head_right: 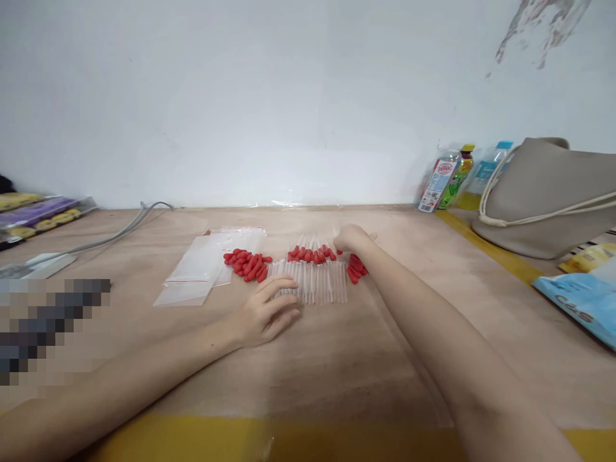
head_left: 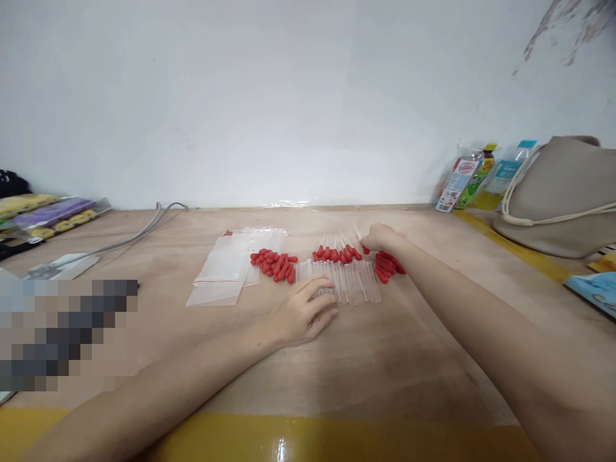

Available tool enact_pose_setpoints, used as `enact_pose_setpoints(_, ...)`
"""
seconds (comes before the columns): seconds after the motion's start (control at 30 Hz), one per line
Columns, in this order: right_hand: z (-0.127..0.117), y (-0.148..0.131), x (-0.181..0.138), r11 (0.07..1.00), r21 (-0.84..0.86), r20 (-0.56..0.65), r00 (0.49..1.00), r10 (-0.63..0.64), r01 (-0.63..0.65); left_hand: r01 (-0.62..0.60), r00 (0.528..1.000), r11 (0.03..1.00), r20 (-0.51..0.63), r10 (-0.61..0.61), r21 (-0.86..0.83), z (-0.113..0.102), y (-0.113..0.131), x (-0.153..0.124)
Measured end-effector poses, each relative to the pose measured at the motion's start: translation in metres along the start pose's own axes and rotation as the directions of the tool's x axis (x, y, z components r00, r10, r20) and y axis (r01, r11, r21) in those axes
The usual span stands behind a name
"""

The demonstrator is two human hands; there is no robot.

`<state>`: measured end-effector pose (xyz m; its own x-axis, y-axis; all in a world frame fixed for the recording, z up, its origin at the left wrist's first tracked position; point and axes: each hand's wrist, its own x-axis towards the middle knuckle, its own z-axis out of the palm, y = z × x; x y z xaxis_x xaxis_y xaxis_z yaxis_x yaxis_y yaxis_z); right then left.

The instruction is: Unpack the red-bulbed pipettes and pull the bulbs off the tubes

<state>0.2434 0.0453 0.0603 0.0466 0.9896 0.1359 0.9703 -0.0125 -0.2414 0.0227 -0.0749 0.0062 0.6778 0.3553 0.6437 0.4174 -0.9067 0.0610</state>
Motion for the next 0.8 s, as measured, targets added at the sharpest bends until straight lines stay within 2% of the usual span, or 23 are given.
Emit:
enact_pose_setpoints(0.1, -0.014, -0.003, -0.018, 0.998, -0.024, -0.005, 0.998, 0.058, -0.058, 0.042, 0.999, 0.999, -0.034, -0.042, -0.012, -0.002, -0.001, -0.004)
enact_pose_setpoints(0.2, -0.016, 0.000, -0.051, 0.998, 0.031, -0.078, 0.995, -0.057, 0.059, 0.051, 0.995, 0.999, -0.084, -0.050, 0.005, -0.001, -0.001, -0.004)
enact_pose_setpoints(0.27, -0.007, 0.005, -0.077, 0.930, 0.143, -0.276, 0.916, -0.291, 0.339, 0.049, 0.990, 0.998, -0.134, -0.042, 0.051, -0.002, 0.000, -0.003)
enact_pose_setpoints(0.33, 0.006, 0.010, -0.103, 0.838, 0.062, -0.424, 0.775, -0.469, 0.542, 0.044, 0.985, 0.991, -0.169, -0.022, 0.127, -0.003, 0.000, -0.002)
enact_pose_setpoints(0.4, 0.019, 0.013, -0.125, 0.783, -0.078, -0.508, 0.651, -0.564, 0.617, 0.035, 0.986, 0.975, -0.167, 0.003, 0.220, -0.004, 0.001, -0.001)
enact_pose_setpoints(0.47, 0.031, 0.012, -0.139, 0.722, -0.158, -0.536, 0.555, -0.636, 0.674, 0.015, 0.990, 0.954, -0.139, 0.028, 0.299, -0.004, 0.001, 0.000)
enact_pose_setpoints(0.53, 0.039, 0.009, -0.146, 0.676, -0.161, -0.548, 0.505, -0.667, 0.719, -0.022, 0.993, 0.939, -0.101, 0.060, 0.342, -0.004, 0.000, 0.001)
enact_pose_setpoints(0.67, 0.046, 0.002, -0.145, 0.604, -0.097, -0.565, 0.456, -0.688, 0.791, -0.092, 0.991, 0.929, -0.054, 0.119, 0.359, -0.001, -0.001, 0.003)
enact_pose_setpoints(0.8, 0.050, 0.000, -0.138, 0.543, -0.091, -0.577, 0.400, -0.712, 0.835, -0.121, 0.986, 0.931, -0.065, 0.152, 0.345, 0.003, -0.002, 0.004)
